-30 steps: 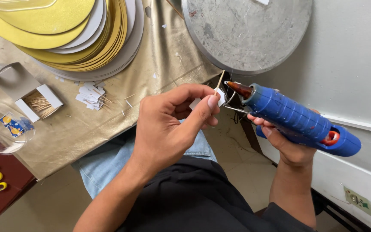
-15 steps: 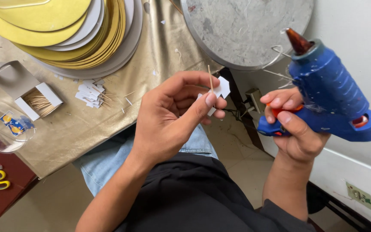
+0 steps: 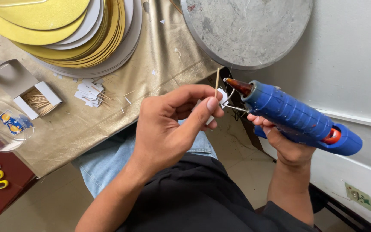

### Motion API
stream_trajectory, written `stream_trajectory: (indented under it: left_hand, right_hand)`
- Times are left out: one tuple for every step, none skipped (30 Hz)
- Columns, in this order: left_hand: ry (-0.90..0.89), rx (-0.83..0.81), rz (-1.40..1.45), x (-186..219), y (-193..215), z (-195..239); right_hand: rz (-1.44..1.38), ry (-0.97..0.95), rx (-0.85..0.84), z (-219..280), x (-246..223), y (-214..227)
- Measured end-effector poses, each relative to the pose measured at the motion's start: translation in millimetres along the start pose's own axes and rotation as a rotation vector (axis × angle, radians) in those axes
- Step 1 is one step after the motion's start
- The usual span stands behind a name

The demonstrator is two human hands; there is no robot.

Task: Gluing toothpicks to small paper character cutouts to make decorative cake toppers.

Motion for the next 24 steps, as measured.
stream_trajectory:
  left_hand:
    - [-0.013, -0.016, -0.007, 1.5, -0.4, 0.8]
    - [-0.026, -0.033, -0.015, 2.9, -0.9, 1.8]
    - [-0.026, -0.030, -0.015, 3.7, -1.5, 2.3]
    - [-0.017, -0.032, -0.022, 4.3, -2.1, 2.2]
    - [-0.008, -0.033, -0.029, 4.9, -2.8, 2.1]
    - [-0.010, -0.031, -0.029, 4.8, -2.6, 2.5]
    - [-0.035, -0.048, -0.043, 5.0, -2.8, 2.8]
    - [-0.059, -0.067, -0.057, 5.2, -3.1, 3.0]
    - [-0.060, -0.067, -0.056, 6.0, -3.5, 3.1]
    - [-0.078, -0.064, -0.079, 7.1, -4.1, 3.2]
    - [-0.095, -0.062, -0.102, 8.1, -4.7, 3.3]
    - [-0.097, -0.062, -0.101, 8.9, -5.4, 3.5]
    - [-0.135, -0.047, -0.159, 10.4, -5.8, 3.8]
    - [-0.173, -0.032, -0.216, 11.8, -6.2, 4.5]
    - [-0.173, -0.032, -0.215, 13.1, -7.3, 4.6]
    - [-0.195, -0.016, -0.262, 14.7, -8.1, 4.9]
    - [-0.216, -0.001, -0.310, 16.4, -8.8, 5.2]
    - [-0.217, 0.001, -0.309, 16.4, -9.3, 5.7]
    - [-0.229, 0.014, -0.321, 16.8, -9.6, 6.2]
    - [-0.241, 0.027, -0.333, 17.3, -10.0, 6.4]
    - [-0.242, 0.028, -0.333, 17.4, -10.0, 6.5]
    - [-0.245, 0.029, -0.331, 17.6, -10.1, 6.7]
    - [-0.248, 0.029, -0.330, 17.7, -10.2, 6.8]
    - [-0.249, 0.029, -0.330, 17.9, -10.5, 7.0]
  right_hand:
    - [0.021, -0.038, 0.024, 1.8, 0.7, 0.4]
    - [0.043, -0.076, 0.049, 4.1, 1.3, 1.0]
    - [0.042, -0.076, 0.047, 6.1, 2.6, 3.8]
    - [0.034, -0.063, 0.033, 7.3, 3.5, 6.8]
    - [0.027, -0.050, 0.018, 8.6, 4.4, 9.8]
    - [0.026, -0.049, 0.016, 8.4, 4.2, 10.3]
    - [0.017, -0.047, 0.009, 8.2, 4.1, 10.8]
    - [0.008, -0.046, 0.004, 8.4, 3.8, 11.2]
    - [0.009, -0.045, 0.003, 8.0, 3.2, 12.1]
    - [0.026, -0.031, 0.002, 7.8, 2.0, 13.0]
    - [0.043, -0.016, 0.001, 7.6, 0.8, 14.1]
    - [0.044, -0.014, 0.000, 9.1, 0.1, 15.8]
    - [0.063, -0.034, 0.007, 10.5, -0.1, 17.7]
    - [0.081, -0.054, 0.014, 12.4, -0.6, 19.5]
    - [0.083, -0.055, 0.013, 13.3, -0.8, 19.7]
    - [0.063, -0.059, 0.029, 14.2, -0.7, 20.3]
    - [0.043, -0.062, 0.046, 15.0, -0.6, 20.8]
    - [0.043, -0.062, 0.044, 15.6, -1.1, 21.7]
    - [0.052, -0.056, 0.054, 16.1, -1.7, 22.7]
    - [0.061, -0.048, 0.063, 16.2, -2.4, 24.0]
    - [0.061, -0.048, 0.062, 16.2, -3.3, 24.6]
    - [0.079, -0.049, 0.060, 16.4, -4.0, 25.1]
    - [0.096, -0.050, 0.058, 16.6, -4.7, 25.7]
    - [0.096, -0.049, 0.058, 16.4, -5.3, 25.9]
Point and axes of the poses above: each hand's wrist, its own z-axis away from the middle knuckle, its own y-axis out of the back of the hand, x = y × z, the point moved 2 cm from there along -z, towards the middle knuckle
